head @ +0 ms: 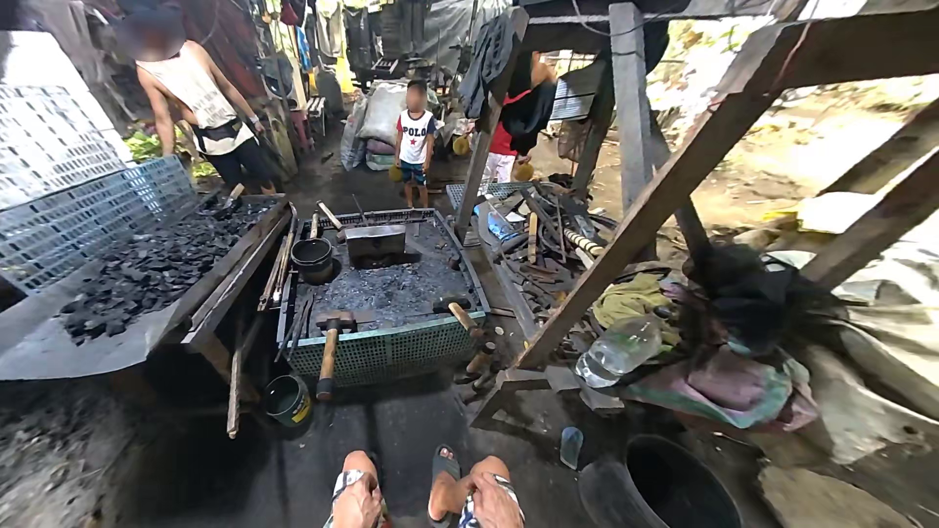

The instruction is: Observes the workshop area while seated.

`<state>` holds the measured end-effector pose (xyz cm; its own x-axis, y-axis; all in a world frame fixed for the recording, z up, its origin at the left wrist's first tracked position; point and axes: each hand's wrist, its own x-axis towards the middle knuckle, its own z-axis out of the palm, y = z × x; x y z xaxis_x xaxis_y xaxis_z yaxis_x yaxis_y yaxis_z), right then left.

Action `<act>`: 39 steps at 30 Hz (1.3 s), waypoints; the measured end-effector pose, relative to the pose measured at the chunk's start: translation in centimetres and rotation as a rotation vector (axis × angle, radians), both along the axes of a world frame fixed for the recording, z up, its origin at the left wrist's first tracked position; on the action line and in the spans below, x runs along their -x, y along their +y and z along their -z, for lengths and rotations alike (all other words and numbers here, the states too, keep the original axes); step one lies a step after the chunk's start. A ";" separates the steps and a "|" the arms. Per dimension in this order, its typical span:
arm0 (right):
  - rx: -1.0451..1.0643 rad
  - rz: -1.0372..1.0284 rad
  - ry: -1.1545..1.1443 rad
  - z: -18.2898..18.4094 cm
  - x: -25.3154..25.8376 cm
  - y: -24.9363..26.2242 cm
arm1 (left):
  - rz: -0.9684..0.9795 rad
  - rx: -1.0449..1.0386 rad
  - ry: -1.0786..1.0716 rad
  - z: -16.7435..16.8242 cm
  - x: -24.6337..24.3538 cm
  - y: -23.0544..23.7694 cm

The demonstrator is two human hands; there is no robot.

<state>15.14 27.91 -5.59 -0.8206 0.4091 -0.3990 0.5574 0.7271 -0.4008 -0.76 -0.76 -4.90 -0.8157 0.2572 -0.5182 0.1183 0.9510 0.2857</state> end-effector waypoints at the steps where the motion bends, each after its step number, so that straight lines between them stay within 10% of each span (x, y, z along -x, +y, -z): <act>1: 0.004 0.001 -0.008 0.0 0.0 0.0 | 0.003 0.002 0.001 0.0 0.0 0.0; 39: -0.030 -0.059 -0.148 0.3 0.3 -0.4 | 0.018 0.015 0.023 0.0 -0.2 -0.1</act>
<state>14.80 27.55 -5.93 -0.7770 0.3752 -0.5054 0.5643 0.7710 -0.2951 -0.61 -0.86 -4.86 -0.8224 0.2646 -0.5037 0.1422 0.9527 0.2684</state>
